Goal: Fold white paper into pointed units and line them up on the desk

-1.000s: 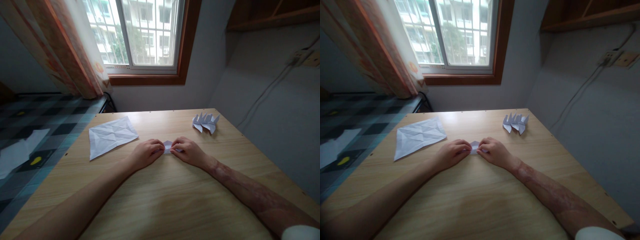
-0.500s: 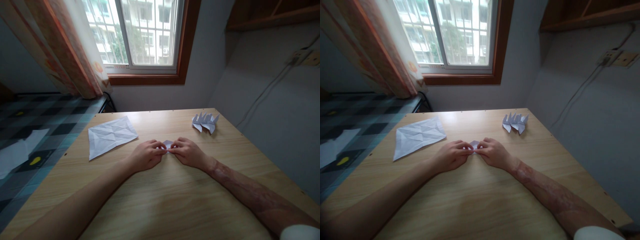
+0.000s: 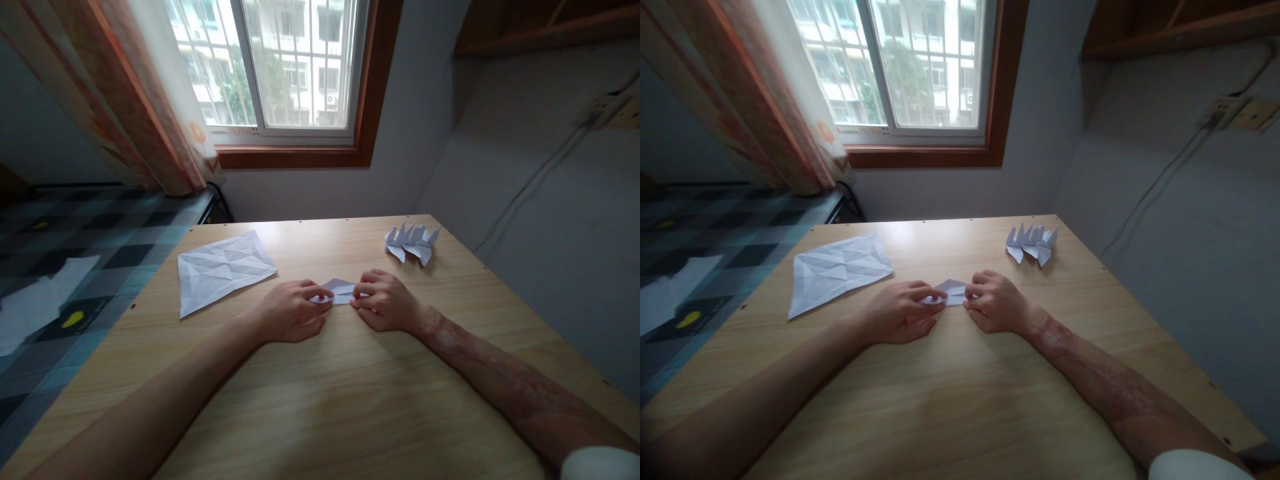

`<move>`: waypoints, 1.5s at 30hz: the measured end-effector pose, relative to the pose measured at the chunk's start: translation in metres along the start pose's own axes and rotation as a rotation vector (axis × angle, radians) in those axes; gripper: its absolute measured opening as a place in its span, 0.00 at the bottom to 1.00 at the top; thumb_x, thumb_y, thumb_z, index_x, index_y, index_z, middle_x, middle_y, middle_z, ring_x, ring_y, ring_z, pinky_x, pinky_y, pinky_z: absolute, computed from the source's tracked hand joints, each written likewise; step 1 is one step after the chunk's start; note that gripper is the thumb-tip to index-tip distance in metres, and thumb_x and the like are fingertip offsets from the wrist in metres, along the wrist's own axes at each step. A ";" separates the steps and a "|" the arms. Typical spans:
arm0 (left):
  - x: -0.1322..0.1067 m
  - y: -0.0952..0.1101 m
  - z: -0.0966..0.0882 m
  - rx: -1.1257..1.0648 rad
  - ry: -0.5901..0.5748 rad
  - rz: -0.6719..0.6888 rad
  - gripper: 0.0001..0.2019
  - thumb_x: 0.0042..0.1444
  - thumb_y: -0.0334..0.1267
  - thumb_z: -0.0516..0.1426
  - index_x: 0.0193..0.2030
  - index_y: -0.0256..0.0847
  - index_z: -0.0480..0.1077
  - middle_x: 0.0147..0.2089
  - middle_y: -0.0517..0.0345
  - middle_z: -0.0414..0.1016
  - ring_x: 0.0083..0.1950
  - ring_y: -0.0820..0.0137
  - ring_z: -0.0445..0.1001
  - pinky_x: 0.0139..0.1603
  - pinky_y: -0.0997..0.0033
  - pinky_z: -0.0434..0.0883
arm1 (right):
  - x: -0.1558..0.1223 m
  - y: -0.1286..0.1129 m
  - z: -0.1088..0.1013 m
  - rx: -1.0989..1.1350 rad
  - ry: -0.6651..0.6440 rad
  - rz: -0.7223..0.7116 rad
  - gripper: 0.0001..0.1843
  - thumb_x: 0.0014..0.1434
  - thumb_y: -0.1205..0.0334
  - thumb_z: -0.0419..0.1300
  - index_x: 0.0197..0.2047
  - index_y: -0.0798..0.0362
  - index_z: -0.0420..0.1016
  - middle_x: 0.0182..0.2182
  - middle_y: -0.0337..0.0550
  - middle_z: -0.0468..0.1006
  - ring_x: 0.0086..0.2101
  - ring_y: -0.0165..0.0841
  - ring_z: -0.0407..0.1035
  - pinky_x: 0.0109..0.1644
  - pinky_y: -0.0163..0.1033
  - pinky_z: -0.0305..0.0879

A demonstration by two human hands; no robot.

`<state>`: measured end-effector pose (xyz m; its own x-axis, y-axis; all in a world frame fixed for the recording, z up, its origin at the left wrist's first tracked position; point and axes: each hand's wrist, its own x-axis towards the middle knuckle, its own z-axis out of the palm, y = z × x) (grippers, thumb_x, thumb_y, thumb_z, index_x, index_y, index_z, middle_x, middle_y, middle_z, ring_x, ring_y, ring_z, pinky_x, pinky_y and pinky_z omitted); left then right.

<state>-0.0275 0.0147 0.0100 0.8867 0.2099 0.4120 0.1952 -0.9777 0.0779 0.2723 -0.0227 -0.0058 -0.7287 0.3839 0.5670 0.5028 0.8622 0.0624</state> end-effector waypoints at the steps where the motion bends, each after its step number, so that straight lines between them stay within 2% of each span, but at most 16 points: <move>1: 0.000 0.000 0.000 -0.001 0.010 0.004 0.12 0.66 0.38 0.62 0.53 0.45 0.83 0.60 0.52 0.86 0.50 0.61 0.86 0.51 0.60 0.84 | 0.000 0.000 0.000 0.004 0.007 0.000 0.09 0.65 0.69 0.65 0.33 0.50 0.81 0.34 0.43 0.83 0.37 0.39 0.70 0.45 0.49 0.65; 5: -0.001 0.000 0.001 -0.010 0.047 0.000 0.11 0.67 0.38 0.61 0.51 0.45 0.84 0.58 0.53 0.87 0.48 0.62 0.86 0.50 0.62 0.84 | -0.002 0.000 0.000 0.037 0.053 0.016 0.12 0.64 0.71 0.64 0.29 0.50 0.77 0.32 0.42 0.83 0.35 0.38 0.70 0.45 0.48 0.65; 8: 0.000 0.001 0.001 -0.008 0.058 0.004 0.10 0.68 0.38 0.61 0.50 0.45 0.84 0.57 0.53 0.88 0.48 0.63 0.86 0.49 0.63 0.83 | -0.003 -0.002 0.004 0.154 0.113 0.137 0.10 0.60 0.73 0.63 0.29 0.49 0.78 0.35 0.43 0.83 0.36 0.38 0.70 0.45 0.48 0.68; 10: 0.001 0.002 0.000 0.001 0.058 0.010 0.09 0.68 0.38 0.61 0.49 0.45 0.84 0.56 0.53 0.88 0.46 0.63 0.86 0.48 0.64 0.83 | -0.002 -0.004 0.007 0.254 0.146 0.284 0.10 0.58 0.74 0.62 0.38 0.49 0.81 0.40 0.46 0.84 0.41 0.41 0.73 0.48 0.48 0.72; 11: 0.001 0.002 0.000 0.005 0.055 0.012 0.09 0.68 0.38 0.61 0.48 0.45 0.84 0.56 0.53 0.88 0.46 0.63 0.86 0.48 0.64 0.83 | -0.002 -0.004 0.009 0.292 0.148 0.346 0.13 0.59 0.74 0.62 0.44 0.50 0.83 0.45 0.48 0.84 0.45 0.43 0.75 0.51 0.50 0.74; 14: 0.000 0.002 0.001 0.002 0.042 0.018 0.10 0.68 0.39 0.61 0.49 0.45 0.84 0.56 0.51 0.88 0.47 0.62 0.86 0.49 0.63 0.83 | 0.001 -0.003 0.013 0.331 0.092 0.423 0.24 0.66 0.70 0.64 0.65 0.50 0.77 0.59 0.55 0.81 0.58 0.48 0.75 0.65 0.56 0.74; 17: -0.001 0.002 0.002 -0.010 0.030 0.017 0.12 0.68 0.40 0.61 0.53 0.45 0.83 0.57 0.49 0.87 0.50 0.60 0.86 0.51 0.60 0.84 | 0.002 -0.001 0.016 0.324 0.023 0.398 0.26 0.71 0.66 0.64 0.70 0.50 0.74 0.63 0.56 0.81 0.61 0.48 0.75 0.68 0.57 0.73; 22: -0.002 0.001 0.004 -0.024 0.033 -0.007 0.12 0.68 0.41 0.61 0.54 0.45 0.82 0.57 0.49 0.86 0.50 0.60 0.86 0.51 0.61 0.83 | 0.001 0.001 0.017 0.339 0.009 0.354 0.23 0.71 0.70 0.63 0.67 0.49 0.78 0.59 0.52 0.85 0.57 0.45 0.79 0.64 0.54 0.76; 29: -0.002 0.002 0.005 -0.005 0.088 -0.065 0.11 0.68 0.42 0.62 0.53 0.45 0.83 0.68 0.47 0.81 0.52 0.61 0.86 0.53 0.60 0.83 | -0.001 0.003 0.019 0.283 0.004 0.256 0.18 0.71 0.71 0.63 0.60 0.46 0.83 0.56 0.47 0.87 0.55 0.42 0.80 0.62 0.52 0.75; 32: -0.001 0.002 0.006 0.050 0.071 -0.074 0.12 0.69 0.43 0.62 0.55 0.46 0.83 0.65 0.49 0.84 0.51 0.59 0.86 0.52 0.57 0.83 | -0.001 0.003 0.019 0.253 0.004 0.233 0.20 0.69 0.72 0.64 0.60 0.45 0.83 0.56 0.46 0.88 0.55 0.43 0.80 0.62 0.53 0.76; 36: 0.000 0.002 0.008 0.073 0.041 -0.092 0.15 0.70 0.45 0.61 0.59 0.46 0.82 0.61 0.51 0.86 0.53 0.56 0.85 0.57 0.53 0.81 | -0.001 0.001 0.017 0.196 -0.010 0.206 0.21 0.68 0.70 0.65 0.61 0.45 0.83 0.57 0.46 0.88 0.56 0.46 0.80 0.62 0.56 0.76; 41: -0.002 0.002 0.009 0.051 0.058 -0.080 0.17 0.69 0.45 0.62 0.60 0.45 0.82 0.61 0.49 0.87 0.58 0.55 0.86 0.61 0.52 0.81 | -0.001 -0.001 0.016 0.203 -0.030 0.153 0.24 0.71 0.69 0.63 0.67 0.45 0.80 0.62 0.46 0.85 0.59 0.44 0.80 0.64 0.54 0.77; 45: -0.003 0.000 0.011 0.034 0.079 -0.074 0.16 0.70 0.44 0.61 0.60 0.44 0.83 0.60 0.49 0.87 0.57 0.56 0.87 0.60 0.54 0.83 | 0.001 -0.002 0.015 0.191 -0.065 0.140 0.25 0.71 0.69 0.63 0.68 0.44 0.80 0.61 0.45 0.86 0.58 0.43 0.81 0.64 0.54 0.77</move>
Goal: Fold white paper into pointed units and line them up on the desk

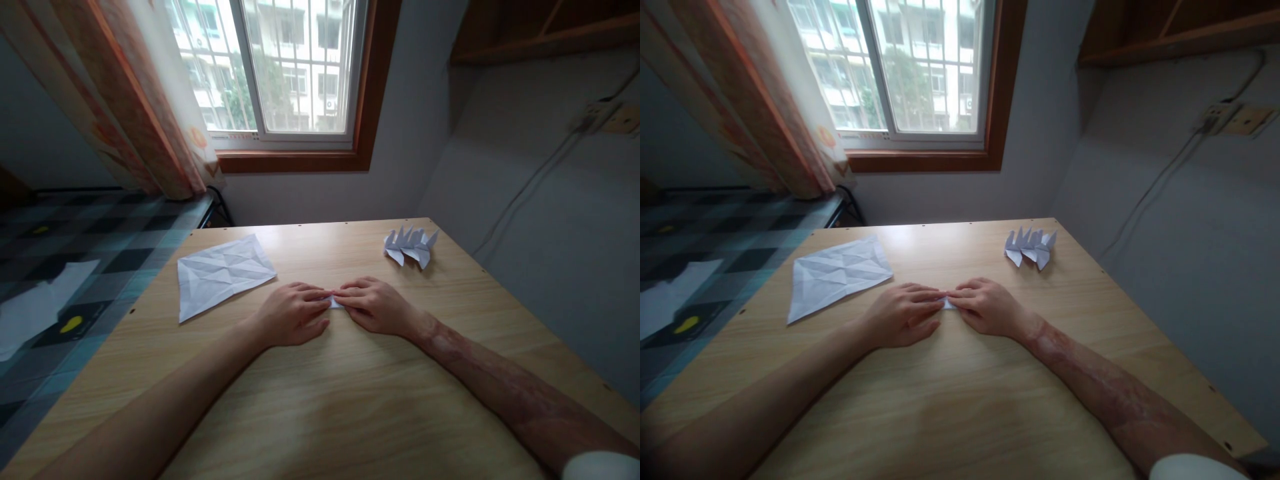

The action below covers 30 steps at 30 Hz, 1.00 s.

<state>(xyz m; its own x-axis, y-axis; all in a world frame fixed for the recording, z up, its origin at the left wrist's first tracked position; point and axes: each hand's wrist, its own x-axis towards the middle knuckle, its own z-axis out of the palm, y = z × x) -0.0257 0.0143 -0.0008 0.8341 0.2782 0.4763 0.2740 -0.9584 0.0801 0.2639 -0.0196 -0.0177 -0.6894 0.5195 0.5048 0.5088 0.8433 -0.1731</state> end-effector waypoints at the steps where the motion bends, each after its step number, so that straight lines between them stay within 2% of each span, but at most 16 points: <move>1: 0.000 -0.001 0.001 -0.003 0.002 -0.002 0.16 0.71 0.43 0.61 0.60 0.44 0.83 0.60 0.49 0.87 0.57 0.56 0.88 0.60 0.55 0.83 | 0.000 0.000 -0.001 -0.008 -0.005 0.009 0.23 0.71 0.68 0.63 0.67 0.43 0.81 0.61 0.45 0.86 0.58 0.43 0.81 0.64 0.54 0.77; 6: 0.000 -0.006 0.003 -0.004 -0.006 -0.021 0.14 0.77 0.39 0.57 0.59 0.47 0.84 0.60 0.54 0.87 0.57 0.61 0.88 0.59 0.61 0.84 | 0.002 0.003 -0.005 0.000 0.009 0.053 0.19 0.72 0.64 0.65 0.63 0.40 0.84 0.55 0.40 0.89 0.53 0.42 0.83 0.62 0.53 0.77; 9: 0.000 -0.007 0.004 0.008 -0.013 -0.033 0.14 0.78 0.39 0.57 0.58 0.47 0.84 0.60 0.53 0.88 0.56 0.62 0.88 0.58 0.61 0.84 | 0.002 0.004 -0.006 -0.006 0.031 0.066 0.17 0.73 0.64 0.64 0.60 0.39 0.86 0.52 0.40 0.90 0.50 0.41 0.84 0.60 0.53 0.77; 15: 0.000 -0.006 0.003 -0.022 -0.016 -0.054 0.14 0.78 0.39 0.56 0.58 0.47 0.84 0.59 0.52 0.88 0.56 0.62 0.88 0.59 0.60 0.83 | 0.000 0.002 -0.010 -0.014 0.085 0.108 0.12 0.71 0.64 0.65 0.43 0.42 0.91 0.45 0.39 0.92 0.40 0.39 0.85 0.56 0.51 0.78; 19: 0.000 -0.006 0.001 -0.032 -0.015 -0.051 0.14 0.78 0.39 0.56 0.58 0.47 0.84 0.59 0.53 0.88 0.56 0.62 0.88 0.59 0.60 0.84 | -0.004 0.003 -0.012 -0.047 0.120 0.130 0.15 0.72 0.64 0.64 0.35 0.44 0.89 0.37 0.39 0.92 0.34 0.37 0.84 0.55 0.51 0.77; 24: 0.000 -0.006 0.001 -0.027 -0.015 -0.055 0.14 0.78 0.39 0.56 0.57 0.46 0.84 0.60 0.55 0.88 0.56 0.62 0.88 0.59 0.60 0.84 | -0.009 0.006 -0.013 -0.109 0.179 0.130 0.20 0.72 0.65 0.63 0.26 0.47 0.82 0.28 0.39 0.88 0.29 0.35 0.80 0.55 0.50 0.75; 27: -0.001 -0.006 0.003 -0.022 -0.012 -0.046 0.14 0.78 0.39 0.56 0.57 0.46 0.84 0.60 0.55 0.88 0.57 0.62 0.88 0.59 0.60 0.84 | -0.011 0.008 -0.012 -0.137 0.214 0.129 0.21 0.72 0.65 0.62 0.25 0.47 0.79 0.25 0.38 0.85 0.27 0.34 0.78 0.57 0.50 0.74; 30: -0.002 -0.007 0.004 -0.019 -0.003 -0.043 0.14 0.78 0.39 0.56 0.57 0.46 0.84 0.60 0.55 0.87 0.57 0.62 0.88 0.59 0.60 0.83 | -0.012 0.010 -0.012 -0.141 0.261 0.161 0.19 0.72 0.66 0.60 0.28 0.48 0.79 0.27 0.40 0.85 0.30 0.36 0.78 0.57 0.51 0.73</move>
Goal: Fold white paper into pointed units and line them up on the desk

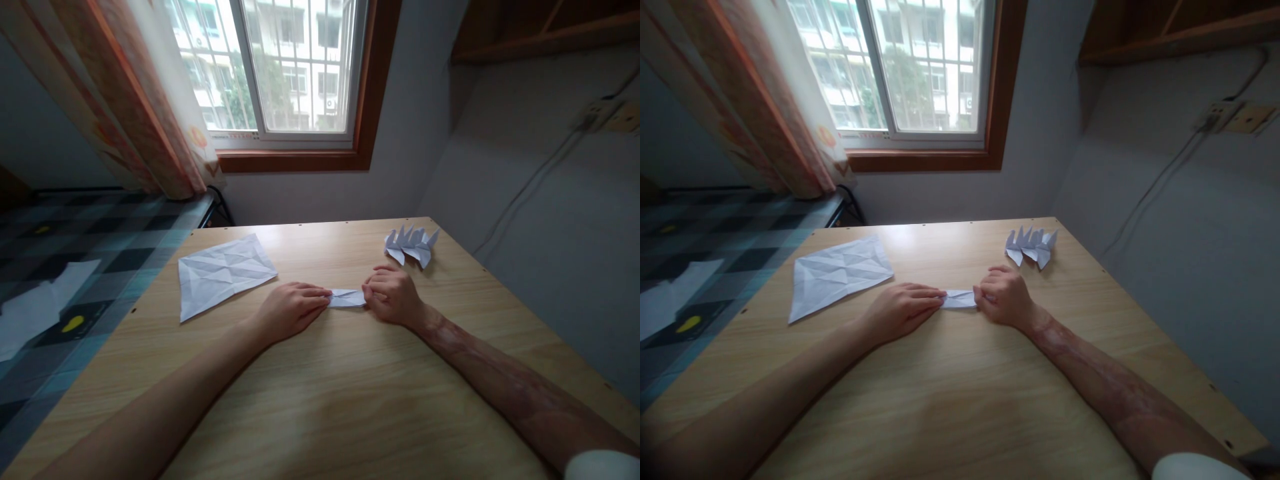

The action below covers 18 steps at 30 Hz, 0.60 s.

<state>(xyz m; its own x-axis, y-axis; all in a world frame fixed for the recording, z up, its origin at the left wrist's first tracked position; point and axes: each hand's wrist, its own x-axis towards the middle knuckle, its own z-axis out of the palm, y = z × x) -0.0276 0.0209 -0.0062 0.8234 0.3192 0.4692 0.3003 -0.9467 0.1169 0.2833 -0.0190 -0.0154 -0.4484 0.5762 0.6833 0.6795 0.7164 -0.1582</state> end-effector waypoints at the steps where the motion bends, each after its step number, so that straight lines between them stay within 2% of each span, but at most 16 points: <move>1: 0.000 0.000 0.000 0.001 0.004 -0.002 0.14 0.78 0.39 0.56 0.56 0.46 0.84 0.60 0.54 0.88 0.57 0.63 0.88 0.59 0.61 0.83 | 0.000 0.000 0.000 0.006 0.009 0.009 0.17 0.72 0.66 0.60 0.30 0.48 0.80 0.29 0.41 0.86 0.32 0.37 0.79 0.57 0.52 0.72; 4: 0.000 0.000 0.000 0.001 0.014 -0.026 0.12 0.77 0.40 0.58 0.55 0.45 0.83 0.58 0.53 0.88 0.54 0.63 0.87 0.57 0.62 0.83 | 0.002 -0.002 -0.001 0.047 -0.028 0.007 0.06 0.70 0.63 0.63 0.44 0.50 0.83 0.41 0.47 0.89 0.43 0.44 0.81 0.57 0.53 0.72; 6: 0.001 0.000 0.000 -0.003 0.010 -0.059 0.10 0.75 0.41 0.59 0.55 0.44 0.82 0.57 0.51 0.88 0.53 0.62 0.87 0.56 0.62 0.82 | 0.004 -0.004 0.000 0.090 -0.113 -0.009 0.17 0.68 0.57 0.68 0.58 0.52 0.80 0.51 0.53 0.88 0.50 0.48 0.80 0.58 0.55 0.73; 8: 0.002 0.001 -0.001 -0.014 0.001 -0.093 0.10 0.74 0.42 0.60 0.56 0.43 0.80 0.57 0.51 0.87 0.54 0.61 0.86 0.56 0.62 0.81 | 0.006 -0.004 0.001 0.137 -0.215 -0.026 0.28 0.68 0.54 0.70 0.67 0.53 0.75 0.57 0.55 0.85 0.54 0.50 0.79 0.60 0.56 0.74; 9: 0.002 0.001 -0.001 -0.021 -0.003 -0.107 0.10 0.74 0.42 0.60 0.56 0.43 0.80 0.57 0.50 0.87 0.54 0.61 0.86 0.56 0.61 0.81 | 0.007 -0.004 0.003 0.158 -0.255 -0.033 0.29 0.69 0.54 0.70 0.69 0.52 0.74 0.59 0.54 0.84 0.55 0.49 0.79 0.61 0.55 0.75; 11: 0.002 0.003 -0.002 -0.023 -0.008 -0.131 0.10 0.75 0.42 0.60 0.57 0.43 0.79 0.56 0.50 0.87 0.53 0.60 0.86 0.55 0.61 0.81 | 0.007 -0.003 0.006 0.180 -0.287 -0.045 0.23 0.72 0.57 0.67 0.68 0.50 0.76 0.59 0.52 0.85 0.55 0.47 0.78 0.62 0.54 0.75; 14: 0.003 0.006 -0.003 -0.006 0.009 -0.158 0.11 0.75 0.42 0.59 0.57 0.42 0.78 0.52 0.49 0.88 0.49 0.60 0.87 0.50 0.62 0.81 | 0.006 -0.002 0.011 0.154 -0.253 -0.057 0.17 0.75 0.61 0.63 0.64 0.47 0.79 0.56 0.50 0.86 0.52 0.45 0.79 0.59 0.53 0.77; 18: 0.002 0.008 -0.002 -0.014 0.053 -0.152 0.12 0.76 0.38 0.56 0.59 0.42 0.78 0.52 0.49 0.88 0.48 0.61 0.87 0.49 0.64 0.80 | 0.005 -0.004 0.011 0.109 -0.219 -0.054 0.17 0.79 0.61 0.59 0.66 0.50 0.78 0.51 0.52 0.87 0.47 0.45 0.79 0.55 0.52 0.77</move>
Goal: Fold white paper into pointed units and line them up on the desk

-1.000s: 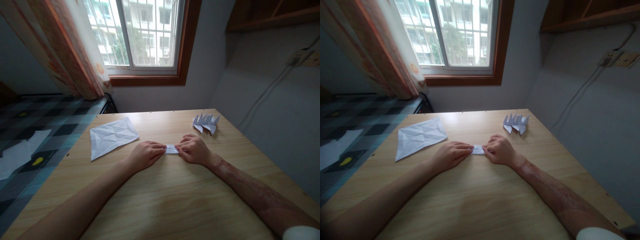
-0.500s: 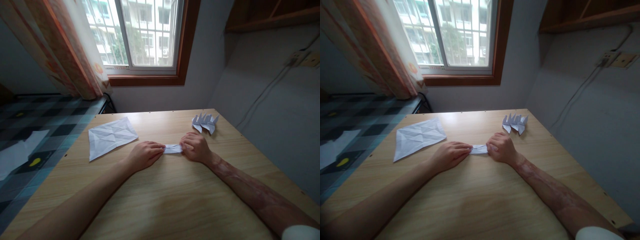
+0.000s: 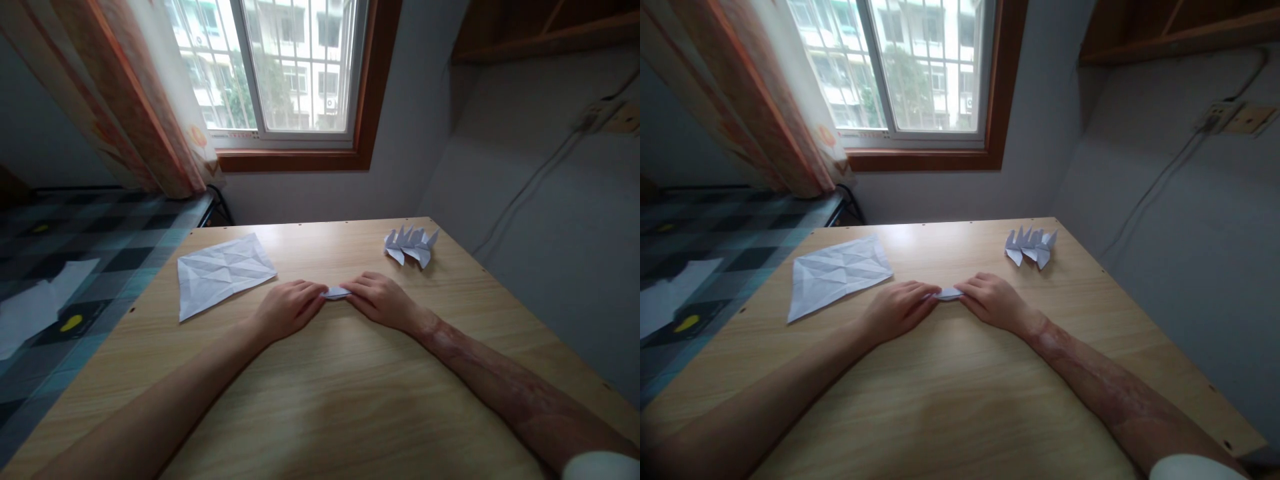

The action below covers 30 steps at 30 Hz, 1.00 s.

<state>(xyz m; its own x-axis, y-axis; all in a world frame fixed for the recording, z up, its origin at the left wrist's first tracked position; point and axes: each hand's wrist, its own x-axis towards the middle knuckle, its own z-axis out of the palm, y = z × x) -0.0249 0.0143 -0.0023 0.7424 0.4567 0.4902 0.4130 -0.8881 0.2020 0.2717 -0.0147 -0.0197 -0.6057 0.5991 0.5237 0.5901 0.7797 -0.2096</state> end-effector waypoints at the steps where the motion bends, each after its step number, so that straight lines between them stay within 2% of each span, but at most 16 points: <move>1: 0.000 -0.001 0.001 -0.003 0.004 0.001 0.12 0.76 0.37 0.56 0.59 0.42 0.78 0.52 0.49 0.88 0.48 0.61 0.87 0.49 0.64 0.80 | 0.000 -0.001 0.000 -0.007 0.008 0.008 0.18 0.79 0.61 0.58 0.67 0.51 0.77 0.51 0.52 0.87 0.47 0.45 0.79 0.54 0.52 0.76; 4: -0.002 -0.005 0.002 -0.014 0.005 -0.002 0.12 0.75 0.35 0.56 0.59 0.41 0.78 0.53 0.48 0.88 0.49 0.61 0.87 0.49 0.64 0.80 | -0.001 -0.001 0.000 -0.016 0.038 0.025 0.20 0.79 0.64 0.56 0.70 0.53 0.74 0.47 0.52 0.88 0.45 0.43 0.79 0.51 0.49 0.75; 9: -0.004 -0.008 0.001 -0.107 0.035 -0.090 0.10 0.73 0.38 0.59 0.53 0.43 0.82 0.47 0.52 0.88 0.42 0.64 0.86 0.44 0.68 0.78 | -0.003 -0.001 0.000 0.015 0.047 0.015 0.16 0.76 0.67 0.58 0.63 0.52 0.78 0.47 0.51 0.88 0.43 0.43 0.79 0.50 0.49 0.73; 13: -0.002 -0.004 0.000 -0.297 0.051 -0.249 0.09 0.71 0.37 0.60 0.50 0.43 0.83 0.43 0.55 0.88 0.37 0.69 0.83 0.39 0.72 0.76 | 0.000 -0.011 -0.004 0.087 0.022 0.031 0.26 0.68 0.63 0.65 0.68 0.53 0.74 0.51 0.54 0.87 0.45 0.47 0.78 0.53 0.51 0.71; 15: -0.001 -0.001 0.000 -0.379 0.031 -0.301 0.09 0.69 0.38 0.62 0.49 0.42 0.84 0.41 0.56 0.88 0.36 0.70 0.81 0.37 0.73 0.74 | 0.003 -0.017 -0.006 0.198 0.013 0.048 0.21 0.68 0.59 0.67 0.63 0.52 0.78 0.48 0.52 0.87 0.44 0.45 0.79 0.53 0.49 0.71; 18: 0.001 0.004 0.002 -0.497 0.022 -0.374 0.08 0.67 0.40 0.65 0.47 0.42 0.85 0.38 0.58 0.87 0.35 0.70 0.80 0.36 0.74 0.73 | 0.006 -0.022 -0.005 0.316 0.028 0.156 0.11 0.74 0.56 0.63 0.52 0.52 0.84 0.40 0.48 0.87 0.39 0.40 0.78 0.47 0.44 0.69; 21: 0.004 0.006 0.003 -0.638 0.070 -0.470 0.11 0.63 0.41 0.69 0.50 0.41 0.84 0.39 0.58 0.86 0.36 0.69 0.81 0.37 0.73 0.75 | 0.007 -0.019 -0.001 0.365 0.038 0.278 0.15 0.77 0.54 0.60 0.43 0.52 0.85 0.32 0.45 0.83 0.34 0.37 0.74 0.42 0.41 0.66; 23: 0.006 0.006 0.004 -0.766 0.135 -0.534 0.17 0.60 0.42 0.72 0.54 0.40 0.82 0.43 0.56 0.87 0.38 0.68 0.83 0.39 0.72 0.77 | 0.007 -0.017 0.000 0.424 0.047 0.364 0.18 0.77 0.52 0.60 0.40 0.52 0.84 0.32 0.44 0.83 0.34 0.36 0.74 0.41 0.40 0.65; 27: 0.010 0.006 0.011 -1.077 0.241 -0.586 0.27 0.55 0.41 0.76 0.59 0.39 0.77 0.47 0.53 0.86 0.46 0.65 0.86 0.49 0.68 0.82 | 0.007 -0.015 0.002 0.648 0.071 0.516 0.19 0.77 0.46 0.59 0.47 0.52 0.83 0.36 0.43 0.86 0.37 0.37 0.78 0.44 0.40 0.69; 30: 0.012 0.011 0.018 -1.220 0.264 -0.584 0.28 0.54 0.38 0.77 0.58 0.38 0.75 0.51 0.50 0.86 0.51 0.62 0.86 0.56 0.64 0.82 | 0.008 -0.017 0.003 0.787 0.111 0.543 0.20 0.76 0.43 0.61 0.54 0.51 0.79 0.37 0.44 0.87 0.39 0.38 0.80 0.47 0.40 0.72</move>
<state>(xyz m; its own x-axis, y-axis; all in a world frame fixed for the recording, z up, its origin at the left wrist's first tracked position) -0.0021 0.0113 -0.0090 0.4449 0.8742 0.1946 -0.1946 -0.1177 0.9738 0.2552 -0.0221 -0.0146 -0.2779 0.9252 0.2584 0.2231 0.3238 -0.9194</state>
